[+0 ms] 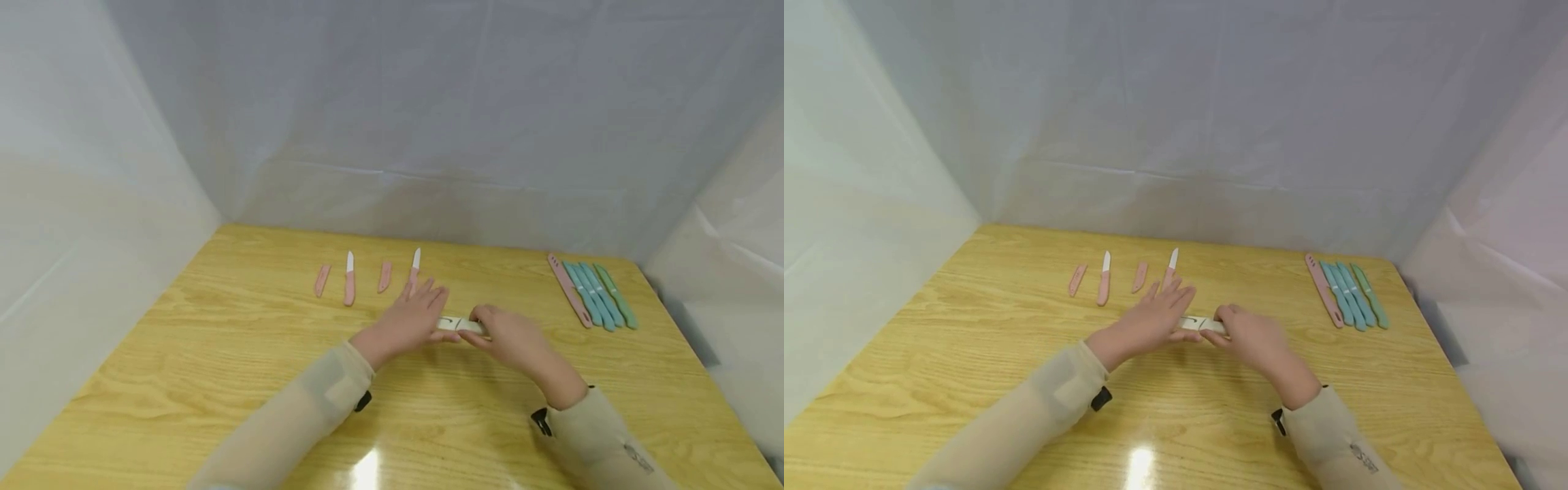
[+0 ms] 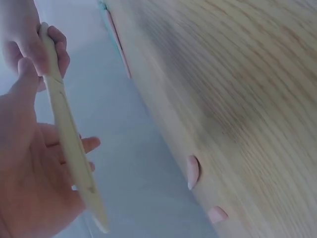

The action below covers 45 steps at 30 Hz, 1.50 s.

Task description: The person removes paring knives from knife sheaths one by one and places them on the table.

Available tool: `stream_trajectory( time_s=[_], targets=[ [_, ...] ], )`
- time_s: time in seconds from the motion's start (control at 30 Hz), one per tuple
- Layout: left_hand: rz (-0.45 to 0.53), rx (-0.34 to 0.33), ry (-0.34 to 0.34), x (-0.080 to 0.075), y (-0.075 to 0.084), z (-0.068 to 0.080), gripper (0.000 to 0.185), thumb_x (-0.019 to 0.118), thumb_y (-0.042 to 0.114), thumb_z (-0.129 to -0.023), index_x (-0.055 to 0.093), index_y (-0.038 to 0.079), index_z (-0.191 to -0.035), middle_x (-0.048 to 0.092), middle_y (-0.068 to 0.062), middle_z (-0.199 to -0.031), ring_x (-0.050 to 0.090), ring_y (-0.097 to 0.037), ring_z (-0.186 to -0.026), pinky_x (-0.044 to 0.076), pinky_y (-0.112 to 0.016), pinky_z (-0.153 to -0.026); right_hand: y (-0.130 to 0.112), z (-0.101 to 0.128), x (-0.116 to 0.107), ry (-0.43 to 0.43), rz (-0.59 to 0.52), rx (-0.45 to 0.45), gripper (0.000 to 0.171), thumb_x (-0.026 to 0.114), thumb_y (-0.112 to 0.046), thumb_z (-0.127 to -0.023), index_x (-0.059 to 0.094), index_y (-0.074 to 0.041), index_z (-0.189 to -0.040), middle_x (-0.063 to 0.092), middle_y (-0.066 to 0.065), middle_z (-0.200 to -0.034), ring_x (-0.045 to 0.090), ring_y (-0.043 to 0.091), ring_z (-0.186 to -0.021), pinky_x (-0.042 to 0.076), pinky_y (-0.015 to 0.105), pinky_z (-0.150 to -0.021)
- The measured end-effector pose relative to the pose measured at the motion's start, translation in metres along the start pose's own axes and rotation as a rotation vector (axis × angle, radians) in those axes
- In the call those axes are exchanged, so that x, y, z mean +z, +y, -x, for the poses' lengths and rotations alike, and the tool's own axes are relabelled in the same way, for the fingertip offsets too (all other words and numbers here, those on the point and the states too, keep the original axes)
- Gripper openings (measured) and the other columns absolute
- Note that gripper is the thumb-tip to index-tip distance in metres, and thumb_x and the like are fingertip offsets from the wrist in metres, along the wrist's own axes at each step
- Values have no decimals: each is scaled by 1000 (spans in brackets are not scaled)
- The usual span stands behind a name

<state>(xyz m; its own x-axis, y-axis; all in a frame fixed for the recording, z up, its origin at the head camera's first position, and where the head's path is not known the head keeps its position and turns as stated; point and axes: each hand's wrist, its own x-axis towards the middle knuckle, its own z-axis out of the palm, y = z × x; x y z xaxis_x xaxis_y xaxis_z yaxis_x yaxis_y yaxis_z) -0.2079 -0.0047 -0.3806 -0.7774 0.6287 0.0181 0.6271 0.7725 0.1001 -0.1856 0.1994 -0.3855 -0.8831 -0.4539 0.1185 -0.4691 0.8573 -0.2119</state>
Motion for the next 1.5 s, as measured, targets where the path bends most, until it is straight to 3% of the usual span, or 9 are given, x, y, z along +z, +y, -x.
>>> stream_trajectory(
  time_s=[0.1,0.17,0.27,0.4,0.6,0.7,0.93,1.5],
  targets=[
    [-4,53,-15,3,-3,2,81,43,60,-94,33,1,-148,39,-12,-152,25,-32,-145,5,-48,-120,-1,2,0,-23,-29,-39,30,63,-37,-93,63,-8,-100,63,-1,-86,51,6,-64,45,26,-57],
    [4,76,-29,5,-5,4,75,44,57,-96,37,3,-147,46,-12,-147,34,-30,-142,17,-45,-120,-2,3,1,-34,-42,-51,30,63,-36,-94,63,-7,-102,64,0,-89,53,6,-67,46,27,-60],
    [35,105,-37,8,-7,6,63,44,51,-98,45,6,-142,57,-9,-135,50,-24,-129,40,-39,-108,-2,3,0,-41,-53,-63,29,62,-35,-95,63,-7,-103,64,2,-90,54,7,-69,47,27,-60],
    [83,136,-18,7,-7,7,49,45,45,-100,56,9,-132,65,-5,-120,61,-18,-108,51,-34,-90,-2,3,-1,-46,-56,-62,29,61,-35,-95,62,-7,-104,64,1,-90,52,6,-68,46,26,-60],
    [136,110,-38,5,-4,8,35,47,41,-101,61,13,-116,66,2,-96,56,-9,-77,47,-25,-68,-1,4,-1,-28,-58,-63,28,62,-34,-95,62,-8,-103,62,0,-88,50,5,-65,44,25,-59],
    [162,82,-64,5,-4,7,34,47,43,-101,60,14,-112,61,5,-87,50,-7,-68,43,-22,-61,0,5,-1,-10,-42,-65,28,62,-35,-94,63,-8,-102,63,0,-87,50,5,-65,44,25,-58],
    [161,79,-74,6,-5,9,34,47,45,-100,58,14,-107,55,6,-79,45,-6,-62,38,-20,-54,1,4,0,14,-18,-96,29,63,-38,-93,63,-10,-99,62,-3,-81,46,4,-61,40,23,-55],
    [144,119,13,9,-9,11,36,49,47,-98,58,12,-101,56,6,-76,46,-5,-60,38,-18,-53,3,5,3,98,10,-180,21,68,-32,-90,67,-12,-89,59,-7,-69,40,1,-54,36,20,-51]
  ],
)
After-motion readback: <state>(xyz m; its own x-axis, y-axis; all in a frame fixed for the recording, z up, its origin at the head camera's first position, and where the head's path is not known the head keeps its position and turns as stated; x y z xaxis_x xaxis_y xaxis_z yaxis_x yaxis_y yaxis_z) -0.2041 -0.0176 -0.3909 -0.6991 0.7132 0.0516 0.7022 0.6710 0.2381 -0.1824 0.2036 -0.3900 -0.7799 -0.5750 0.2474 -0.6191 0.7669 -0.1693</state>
